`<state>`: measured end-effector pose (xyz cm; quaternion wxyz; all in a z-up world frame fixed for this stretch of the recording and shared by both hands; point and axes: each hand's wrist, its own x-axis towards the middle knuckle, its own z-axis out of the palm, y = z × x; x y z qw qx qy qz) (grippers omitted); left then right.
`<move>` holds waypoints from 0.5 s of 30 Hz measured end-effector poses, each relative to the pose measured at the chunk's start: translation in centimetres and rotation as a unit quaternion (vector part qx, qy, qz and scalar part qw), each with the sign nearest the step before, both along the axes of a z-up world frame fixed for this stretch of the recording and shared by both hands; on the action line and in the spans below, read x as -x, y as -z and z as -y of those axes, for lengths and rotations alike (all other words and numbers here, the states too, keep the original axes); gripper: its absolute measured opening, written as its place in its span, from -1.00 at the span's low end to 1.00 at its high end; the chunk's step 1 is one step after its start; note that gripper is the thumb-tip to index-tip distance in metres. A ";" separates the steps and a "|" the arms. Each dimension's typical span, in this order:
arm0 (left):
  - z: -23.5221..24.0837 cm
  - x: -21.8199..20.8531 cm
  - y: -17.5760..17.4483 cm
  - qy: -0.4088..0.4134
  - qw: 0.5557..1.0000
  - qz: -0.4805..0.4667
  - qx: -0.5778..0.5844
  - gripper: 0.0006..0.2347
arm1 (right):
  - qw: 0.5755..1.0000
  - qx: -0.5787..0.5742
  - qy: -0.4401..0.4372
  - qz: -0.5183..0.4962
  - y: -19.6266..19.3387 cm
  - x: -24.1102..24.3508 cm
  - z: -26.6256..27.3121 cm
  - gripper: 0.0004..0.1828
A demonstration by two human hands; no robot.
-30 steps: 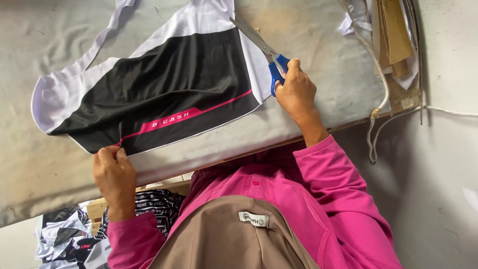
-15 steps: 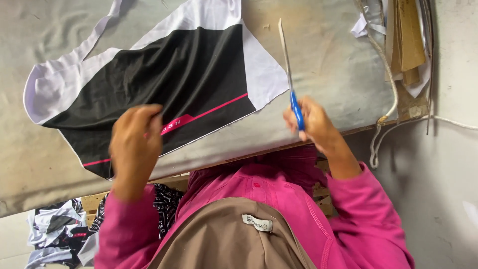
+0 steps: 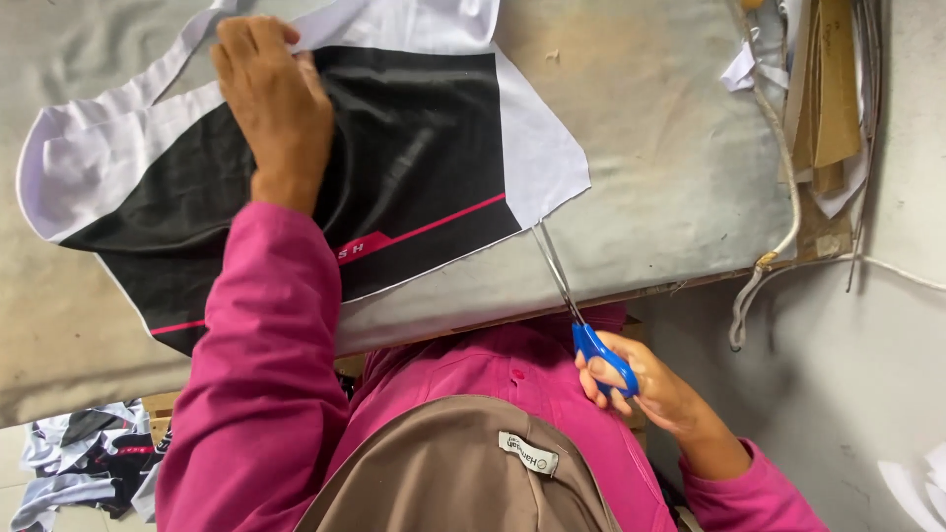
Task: Using hand scissors to cut out garment patterns from a sheet of printed fabric on a workbench.
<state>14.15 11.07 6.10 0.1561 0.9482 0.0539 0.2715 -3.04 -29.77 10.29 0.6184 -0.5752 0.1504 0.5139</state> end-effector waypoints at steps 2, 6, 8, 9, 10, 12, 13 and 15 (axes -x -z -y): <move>4.0 1.1 -1.6 0.063 0.997 -0.004 0.031 -0.84 | 0.999 0.002 0.001 -0.034 -0.2 0.5 1.1 -0.66; 10.8 3.0 1.2 0.224 0.967 -0.022 0.116 -0.87 | 0.996 -0.016 -0.004 -0.087 0.2 0.5 2.2 -0.60; 11.3 3.9 2.6 0.197 0.975 -0.091 0.056 -0.75 | 0.996 -0.026 -0.013 -0.086 0.4 -0.2 1.3 -0.60; 11.6 4.2 3.2 0.171 0.973 -0.158 -0.009 -0.64 | 0.996 -0.039 -0.022 -0.083 0.5 -0.6 0.9 -0.59; 11.5 4.3 3.0 0.169 0.973 -0.160 -0.006 -0.64 | 0.995 -0.037 -0.024 -0.085 0.6 -0.8 0.7 -0.59; 11.3 4.5 2.6 0.173 0.969 -0.174 -0.014 -0.63 | 0.998 -0.032 -0.016 -0.058 0.8 -1.4 0.2 -0.60; 11.3 4.5 2.5 0.170 0.970 -0.176 -0.011 -0.63 | 0.998 -0.030 -0.019 -0.061 0.8 -1.6 0.2 -0.60; 11.4 4.5 2.5 0.171 0.968 -0.183 -0.018 -0.60 | 0.999 0.003 -0.003 -0.047 0.9 -1.9 0.0 -0.76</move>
